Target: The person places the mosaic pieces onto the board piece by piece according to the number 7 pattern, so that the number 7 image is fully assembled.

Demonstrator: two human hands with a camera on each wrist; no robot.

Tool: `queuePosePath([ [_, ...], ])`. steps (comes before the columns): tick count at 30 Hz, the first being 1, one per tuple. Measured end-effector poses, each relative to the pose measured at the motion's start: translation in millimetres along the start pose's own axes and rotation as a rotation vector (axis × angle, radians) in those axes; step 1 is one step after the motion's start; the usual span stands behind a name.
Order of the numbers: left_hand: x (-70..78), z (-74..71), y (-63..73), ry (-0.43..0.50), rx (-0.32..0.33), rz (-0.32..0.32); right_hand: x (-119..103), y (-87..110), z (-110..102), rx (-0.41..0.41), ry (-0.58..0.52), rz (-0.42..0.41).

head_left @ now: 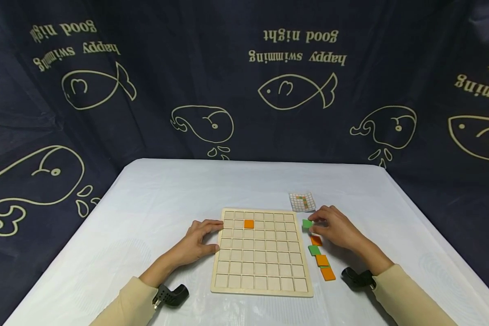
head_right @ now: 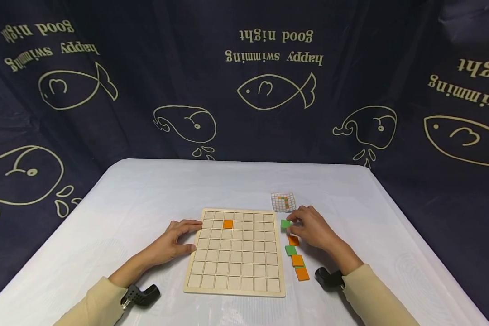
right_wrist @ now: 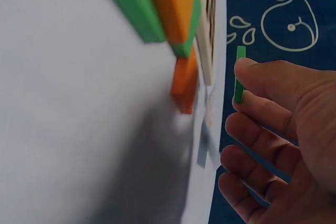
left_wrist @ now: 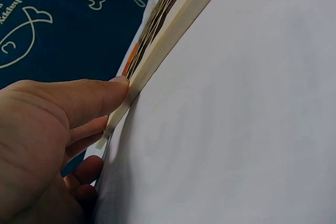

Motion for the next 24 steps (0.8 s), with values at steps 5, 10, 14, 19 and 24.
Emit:
queuePosePath([
  [5,0.1,-0.2,0.2,0.007,0.001,0.001,-11.7,-1.4,-2.0,0.033,0.005,-0.037],
  [10,0.1,-0.2,-0.2,-0.001,0.002,0.004,-24.8,-2.5,-3.9,0.063,0.019,-0.090],
  [14,1.0,-0.7,-0.2,-0.006,-0.001,0.005,-34.1,-2.9,-4.9,0.072,0.015,-0.127],
  [19,1.5,-0.7,0.3,0.004,-0.009,-0.002,-44.2,-5.4,-4.4,0.070,0.013,-0.149],
  [24,1.3,-0.5,0.0,0.007,-0.011,-0.002,-52.8,-9.4,-2.9,0.073,-0.002,-0.170],
])
Point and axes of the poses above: each hand's wrist, its own y-axis away from the middle knuckle, its own z-axis out of the palm, x = y × z, the point moved 4 cm from there along -y, towards the middle knuckle, and after that the axes turned 9 degrees about -x, right-handed, at the moved point
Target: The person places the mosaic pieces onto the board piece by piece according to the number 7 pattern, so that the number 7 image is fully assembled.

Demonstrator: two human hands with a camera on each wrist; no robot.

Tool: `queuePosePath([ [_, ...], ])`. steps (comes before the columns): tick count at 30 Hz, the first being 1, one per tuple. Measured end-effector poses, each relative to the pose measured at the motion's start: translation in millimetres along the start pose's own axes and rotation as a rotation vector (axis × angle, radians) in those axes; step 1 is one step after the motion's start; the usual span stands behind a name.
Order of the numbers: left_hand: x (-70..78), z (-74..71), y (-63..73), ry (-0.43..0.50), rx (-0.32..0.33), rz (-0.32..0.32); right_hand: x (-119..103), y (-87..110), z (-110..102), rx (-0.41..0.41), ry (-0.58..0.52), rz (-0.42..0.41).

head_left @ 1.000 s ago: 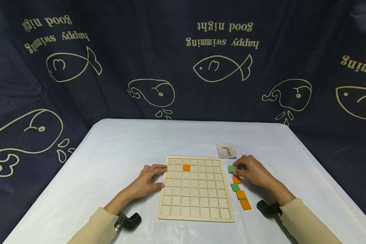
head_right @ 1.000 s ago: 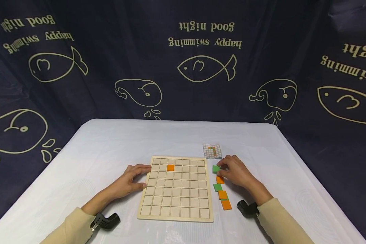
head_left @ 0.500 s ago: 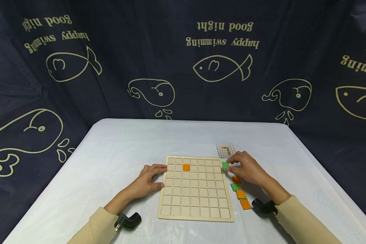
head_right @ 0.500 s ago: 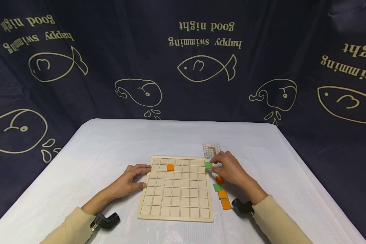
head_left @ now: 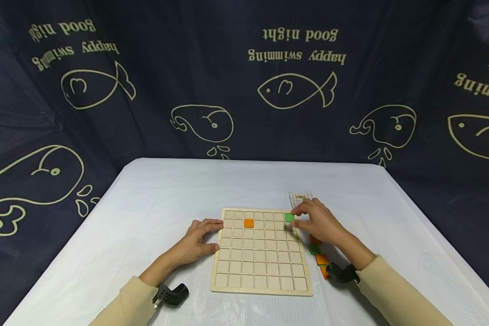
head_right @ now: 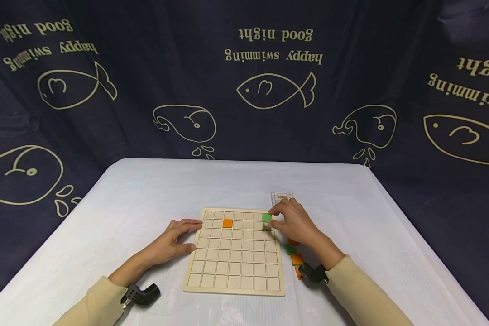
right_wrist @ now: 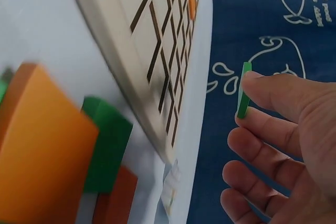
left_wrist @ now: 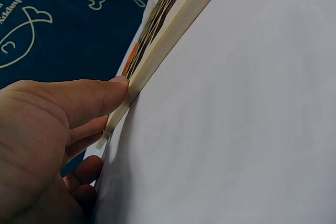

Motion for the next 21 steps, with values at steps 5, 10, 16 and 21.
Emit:
queuePosePath([
  [5,0.5,-0.1,-0.4,0.004,0.002,-0.002,-6.8,-5.6,2.1,-0.001,-0.014,-0.017],
  [10,0.5,0.6,-0.7,-0.010,0.009,0.003,-12.9,-12.1,5.0,-0.002,-0.037,-0.045],
  [16,-0.5,0.3,-0.3,0.002,0.002,-0.021,-19.3,-18.9,10.5,-0.008,-0.039,-0.056],
  [21,-1.0,0.3,-0.1,-0.010,0.003,-0.016,-22.8,-25.3,16.3,-0.005,-0.013,-0.057],
])
Point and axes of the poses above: each hand's wrist, its own y-axis away from the middle knuckle, its own z-axis out of the palm, x = y × z, the point moved 4 cm from there along -y, towards the middle knuckle, and after that the axes turned 9 degrees about -x, right-handed, at the moved point
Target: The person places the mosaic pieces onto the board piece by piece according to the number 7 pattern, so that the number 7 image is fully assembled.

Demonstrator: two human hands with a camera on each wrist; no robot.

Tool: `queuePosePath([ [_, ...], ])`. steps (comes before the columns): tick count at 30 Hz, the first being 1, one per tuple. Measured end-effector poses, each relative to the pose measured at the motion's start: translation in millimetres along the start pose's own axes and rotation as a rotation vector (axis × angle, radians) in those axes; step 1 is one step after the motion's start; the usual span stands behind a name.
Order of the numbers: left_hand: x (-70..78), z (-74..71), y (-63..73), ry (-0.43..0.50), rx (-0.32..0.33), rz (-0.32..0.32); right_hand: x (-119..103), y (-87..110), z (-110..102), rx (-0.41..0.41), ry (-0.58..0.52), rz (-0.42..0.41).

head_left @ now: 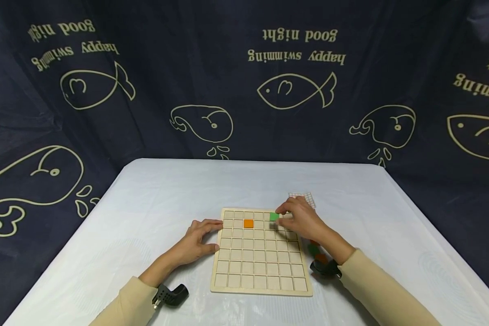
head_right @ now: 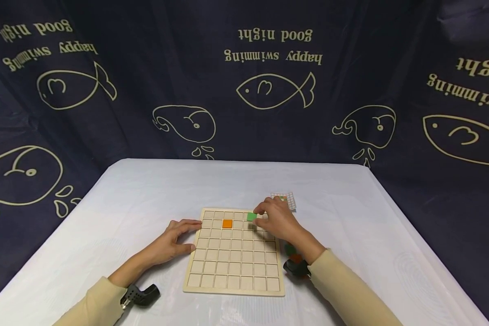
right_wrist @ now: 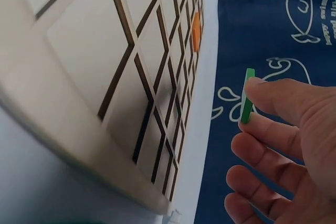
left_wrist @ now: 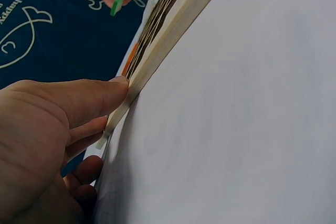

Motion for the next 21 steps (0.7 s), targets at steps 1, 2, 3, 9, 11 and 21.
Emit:
queuePosePath([
  [1,-0.1,0.0,0.1,0.001,0.000,0.000,-0.7,-1.2,1.2,0.000,0.005,-0.004],
  [2,-0.2,0.1,0.1,0.001,0.000,-0.001,-1.6,-2.3,2.2,0.000,0.007,-0.006],
  [3,-0.4,0.2,0.2,0.004,0.001,-0.001,-2.5,-3.3,3.2,0.001,0.013,-0.009],
  [9,-1.0,0.7,0.9,0.012,0.001,0.009,-7.6,-6.7,8.8,-0.009,0.021,-0.034],
  [11,-1.1,0.7,0.9,0.011,0.000,0.008,-8.7,-7.6,10.8,-0.016,0.025,-0.038],
  [21,-1.1,0.0,0.2,0.000,0.006,0.012,-13.0,-14.7,17.6,-0.030,0.024,-0.038],
])
Point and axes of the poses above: each hand's wrist, its own y-axis away from the middle knuckle, its own z-axis out of the palm, x = y × z, the point moved 4 cm from there along -y, towards the middle knuckle, and after that the axes turned 9 degrees about -x, right-handed, at the moved point
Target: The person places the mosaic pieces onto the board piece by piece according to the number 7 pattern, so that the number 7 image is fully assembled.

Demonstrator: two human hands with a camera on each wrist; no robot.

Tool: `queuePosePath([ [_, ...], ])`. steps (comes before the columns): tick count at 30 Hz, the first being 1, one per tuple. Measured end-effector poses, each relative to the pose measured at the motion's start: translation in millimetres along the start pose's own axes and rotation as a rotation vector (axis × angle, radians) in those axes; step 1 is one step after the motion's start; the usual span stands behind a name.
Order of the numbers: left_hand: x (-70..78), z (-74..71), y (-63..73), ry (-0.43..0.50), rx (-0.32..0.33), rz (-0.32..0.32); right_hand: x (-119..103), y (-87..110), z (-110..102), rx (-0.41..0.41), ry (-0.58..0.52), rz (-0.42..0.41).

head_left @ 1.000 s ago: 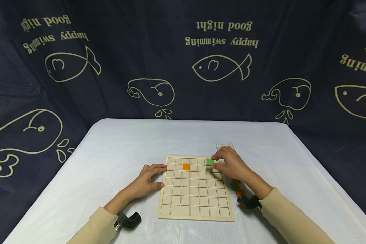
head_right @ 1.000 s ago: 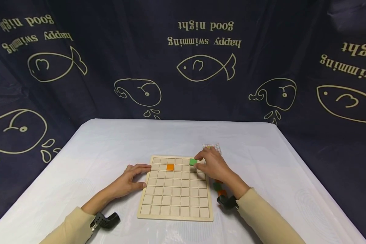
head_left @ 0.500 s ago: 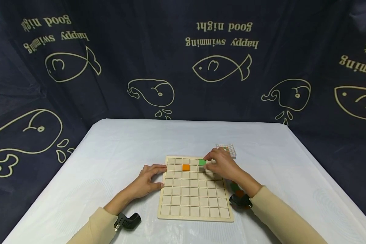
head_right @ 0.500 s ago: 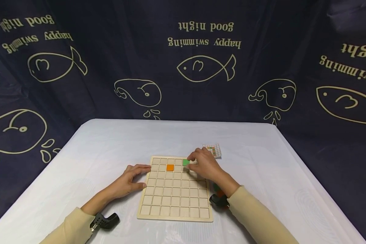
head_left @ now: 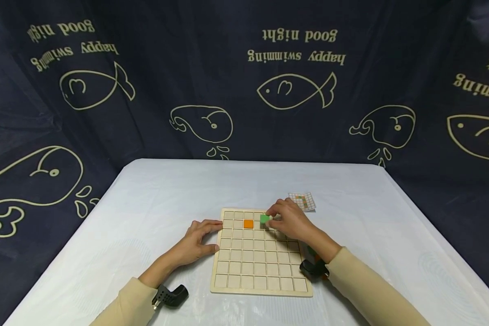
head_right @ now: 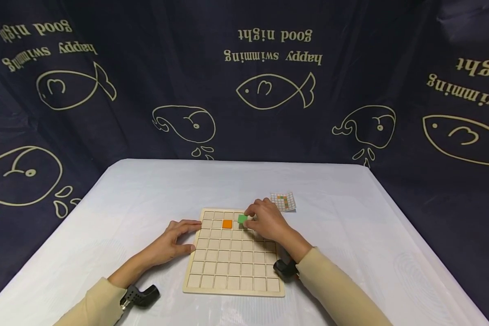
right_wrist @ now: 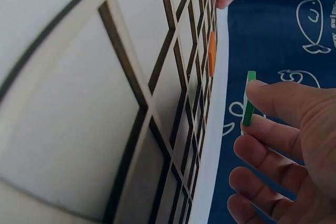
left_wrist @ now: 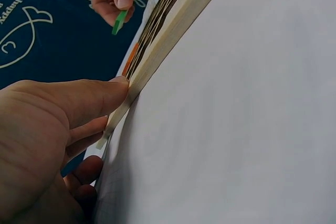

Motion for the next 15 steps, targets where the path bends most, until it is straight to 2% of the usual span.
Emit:
queuePosePath([
  [15,-0.2,0.4,-0.1,-0.011,0.012,0.008,-2.9,-12.1,11.3,-0.034,0.049,0.017],
])
Point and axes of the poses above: each hand's wrist, its own y-axis away from the middle knuckle, its own z-axis out of the palm, x = y × z, the point moved 4 cm from there along -y, towards the middle knuckle, and after that the axes turned 9 degrees about -x, right-handed, at the moved point
